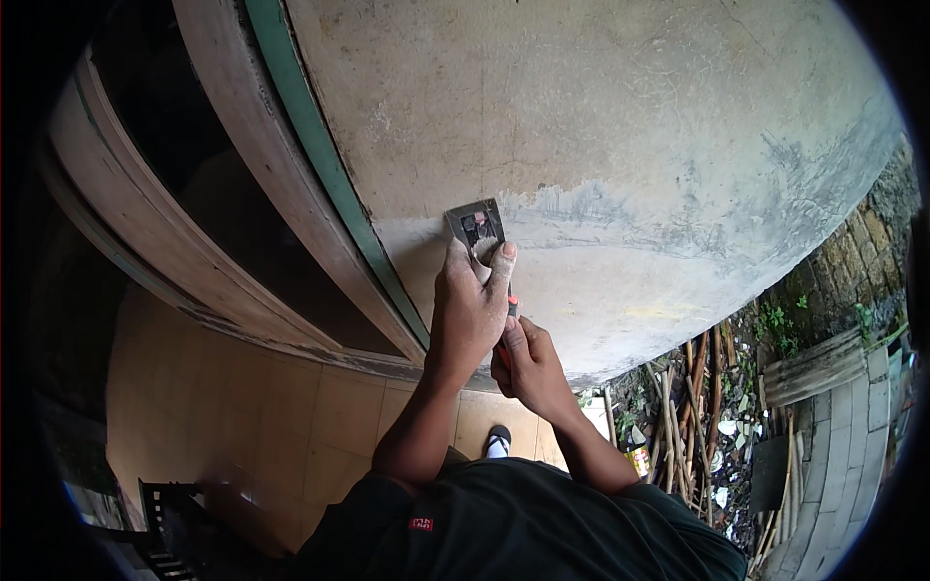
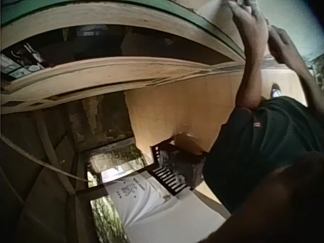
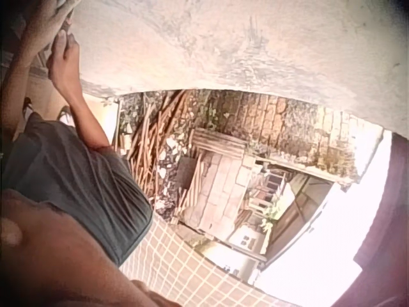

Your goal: The person scrapes a wall with a putty knife, then applies plaster to the wall with the same tool to repair it.

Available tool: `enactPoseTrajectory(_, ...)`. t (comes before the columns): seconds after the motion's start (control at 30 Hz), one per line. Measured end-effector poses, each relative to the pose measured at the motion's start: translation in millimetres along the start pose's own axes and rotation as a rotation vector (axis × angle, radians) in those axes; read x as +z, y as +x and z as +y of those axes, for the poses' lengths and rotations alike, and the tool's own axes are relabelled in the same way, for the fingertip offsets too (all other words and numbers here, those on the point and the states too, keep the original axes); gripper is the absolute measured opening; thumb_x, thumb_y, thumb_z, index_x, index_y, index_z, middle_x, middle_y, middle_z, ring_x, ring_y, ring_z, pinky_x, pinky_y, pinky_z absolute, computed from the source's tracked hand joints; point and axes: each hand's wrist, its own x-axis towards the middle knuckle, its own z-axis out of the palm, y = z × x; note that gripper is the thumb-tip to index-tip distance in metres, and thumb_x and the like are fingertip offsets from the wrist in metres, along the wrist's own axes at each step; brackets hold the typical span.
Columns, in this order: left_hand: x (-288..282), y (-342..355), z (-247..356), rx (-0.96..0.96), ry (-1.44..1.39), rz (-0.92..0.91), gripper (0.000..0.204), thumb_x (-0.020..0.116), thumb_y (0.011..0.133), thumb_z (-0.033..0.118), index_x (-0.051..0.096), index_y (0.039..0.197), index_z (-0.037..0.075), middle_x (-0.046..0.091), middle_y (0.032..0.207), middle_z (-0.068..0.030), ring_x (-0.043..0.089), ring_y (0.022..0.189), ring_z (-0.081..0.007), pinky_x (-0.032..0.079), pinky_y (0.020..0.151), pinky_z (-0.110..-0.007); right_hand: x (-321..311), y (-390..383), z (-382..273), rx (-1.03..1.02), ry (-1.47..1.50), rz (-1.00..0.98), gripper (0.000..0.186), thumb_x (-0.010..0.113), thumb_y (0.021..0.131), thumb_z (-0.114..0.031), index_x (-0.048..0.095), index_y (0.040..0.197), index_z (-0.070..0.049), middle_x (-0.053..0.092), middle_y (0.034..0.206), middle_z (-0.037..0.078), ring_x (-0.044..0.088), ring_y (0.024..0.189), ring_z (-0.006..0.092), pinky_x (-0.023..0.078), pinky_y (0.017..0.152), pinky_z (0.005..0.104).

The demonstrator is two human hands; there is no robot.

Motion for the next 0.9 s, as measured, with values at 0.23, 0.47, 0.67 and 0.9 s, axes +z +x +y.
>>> enactPoseTrajectory(0.23,-9,-16,-9,0.115,-0.014,-0.058,0.030,0.063,0.093,0.017,0.050,0.107,-0.006,0.061,0.080,-0.0078,0.060,0.069,-0.0111,0.049,0.062,-0.025,-15,-4,0,-0.080,-0.139,0.011,0.035,0.042,0.102,-0.032,0.047,0.085,-0.002,0.044,0.057,0.003,0.039,0.046,0.0110,0.032,0.044,0.0296)
enactPoseTrajectory(0.47,-11,-28,2,0.276,-0.074,0.017,0.025,0.060,0.094,0.012,0.054,0.108,-0.007,0.065,0.082,-0.0094,0.060,0.077,-0.0098,0.048,0.070,-0.024,-7,-29,2,-0.304,-0.646,0.237,0.026,0.053,0.097,-0.022,0.047,0.108,0.000,0.055,0.066,0.017,0.053,0.057,0.0192,0.043,0.056,0.0340)
enactPoseTrajectory(0.67,-9,-27,-5,0.218,-0.030,0.071,0.023,0.065,0.091,0.012,0.054,0.077,-0.002,0.056,0.069,0.0009,0.053,0.068,-0.0033,0.042,0.060,-0.019,-17,-19,14,-0.534,-0.482,0.207,0.029,0.067,0.086,-0.006,0.049,0.108,0.000,0.059,0.075,0.007,0.049,0.065,0.0071,0.042,0.057,0.0227)
enactPoseTrajectory(0.9,-31,-25,-9,0.097,-0.144,0.011,0.024,0.063,0.093,0.016,0.054,0.076,0.000,0.055,0.064,-0.0039,0.056,0.054,-0.0103,0.044,0.045,-0.022,-53,-17,6,-0.030,0.455,-0.383,0.026,0.051,0.097,-0.028,0.045,0.091,-0.004,0.043,0.054,0.002,0.038,0.037,0.0076,0.029,0.032,0.0207)
